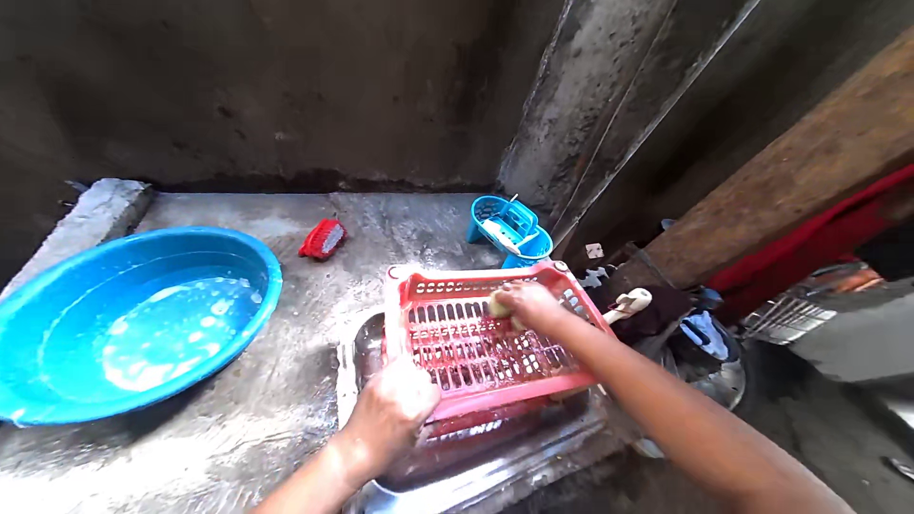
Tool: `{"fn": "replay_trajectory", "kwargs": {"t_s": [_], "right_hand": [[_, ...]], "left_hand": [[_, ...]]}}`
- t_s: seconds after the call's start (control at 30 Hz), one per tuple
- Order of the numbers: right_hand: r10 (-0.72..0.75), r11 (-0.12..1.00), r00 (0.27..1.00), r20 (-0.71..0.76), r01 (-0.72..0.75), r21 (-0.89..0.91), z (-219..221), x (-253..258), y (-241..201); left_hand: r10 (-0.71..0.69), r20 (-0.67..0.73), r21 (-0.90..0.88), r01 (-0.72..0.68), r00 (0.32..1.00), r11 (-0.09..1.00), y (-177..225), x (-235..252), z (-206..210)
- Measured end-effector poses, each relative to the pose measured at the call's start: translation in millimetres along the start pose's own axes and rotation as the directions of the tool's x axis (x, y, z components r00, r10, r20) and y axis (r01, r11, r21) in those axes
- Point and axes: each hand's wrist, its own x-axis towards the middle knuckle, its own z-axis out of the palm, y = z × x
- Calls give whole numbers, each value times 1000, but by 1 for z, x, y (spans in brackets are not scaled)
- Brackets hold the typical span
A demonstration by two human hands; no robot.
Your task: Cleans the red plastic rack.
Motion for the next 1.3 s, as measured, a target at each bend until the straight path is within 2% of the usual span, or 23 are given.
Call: {"fn": "replay_trajectory", "kwargs": {"t_s": [0.07, 0.1, 0.17, 0.2, 0.27, 0.37, 0.43, 0.5, 0.57, 0.67, 0.73, 0.77, 0.83, 0.9, 1.0, 1.07, 1.1, 1.17, 1.23, 1.3], "right_hand": [[241, 970, 968, 63, -243, 23, 7, -16, 19], [315, 944, 945, 84, -322, 78, 9, -21, 17], [311, 922, 940, 138, -334, 196, 9, -27, -3], [244, 925, 953, 178, -284, 251, 7, -28, -20], [-2, 922, 985, 174, -65, 381, 6, -22, -60], [-352, 822, 933, 75, 270, 501, 0, 6, -127], [-442, 791, 892, 96, 338, 509, -7, 14, -138], [-461, 817, 874, 155, 349, 459, -8, 4, -124], [-364, 895, 884, 295, 244, 372, -14, -13, -94], [-107, 983, 888, 447, 26, 183, -19, -40, -34], [57, 996, 872, 487, -82, 31, -17, -50, -4], [78, 995, 876, 476, -97, 15, -12, -52, 4], [-3, 995, 890, 455, -45, 95, -6, -45, -4], [-175, 973, 901, 397, 96, 211, -6, -32, -40], [-402, 869, 887, 227, 291, 400, -11, -9, -101], [-467, 787, 877, 116, 352, 506, -7, -4, -115], [-459, 776, 883, 95, 347, 526, -4, -5, -110], [-353, 842, 926, 136, 251, 478, -1, -18, -82], [-153, 945, 972, 179, 91, 314, -4, -31, -38], [91, 991, 966, 241, -112, 78, -8, -35, 7]], "left_hand": [[2, -15, 7, -2, 1000, 1000, 1, 0, 1], [1, -22, 4, -1, 1000, 1000, 2, -1, 2], [-6, -37, -5, 6, 999, 1000, 2, 0, 3], [-8, -39, -17, 7, 999, 1000, 2, -1, 4], [-13, -40, -33, 12, 999, 999, 3, 0, 4], [-21, -50, -20, 20, 999, 1000, 4, 0, 4], [-28, -40, 16, 29, 999, 999, 6, 0, 2], [-20, -16, 22, 20, 1000, 1000, 12, 0, 5], [-11, -4, 14, 11, 1000, 1000, 16, 1, 9], [-4, 8, 1, 4, 1000, 1000, 17, 2, 10], [-5, 12, -9, 5, 1000, 1000, 16, 2, 10], [-4, 7, -15, 4, 1000, 1000, 14, 2, 11], [-3, -6, -25, 3, 1000, 1000, 12, 3, 12], [0, 6, -30, 0, 1000, 1000, 12, 3, 11], [3, 2, -25, -3, 1000, 1000, 10, 3, 10], [9, 2, -21, -9, 1000, 1000, 7, 2, 7], [16, 10, -16, -15, 1000, 1000, 5, 2, 5], [32, 31, -3, -32, 999, 999, 3, 2, 1], [38, 43, 0, -38, 998, 999, 0, 4, -4], [43, 46, -16, -43, 998, 999, -4, 3, -8]]}}
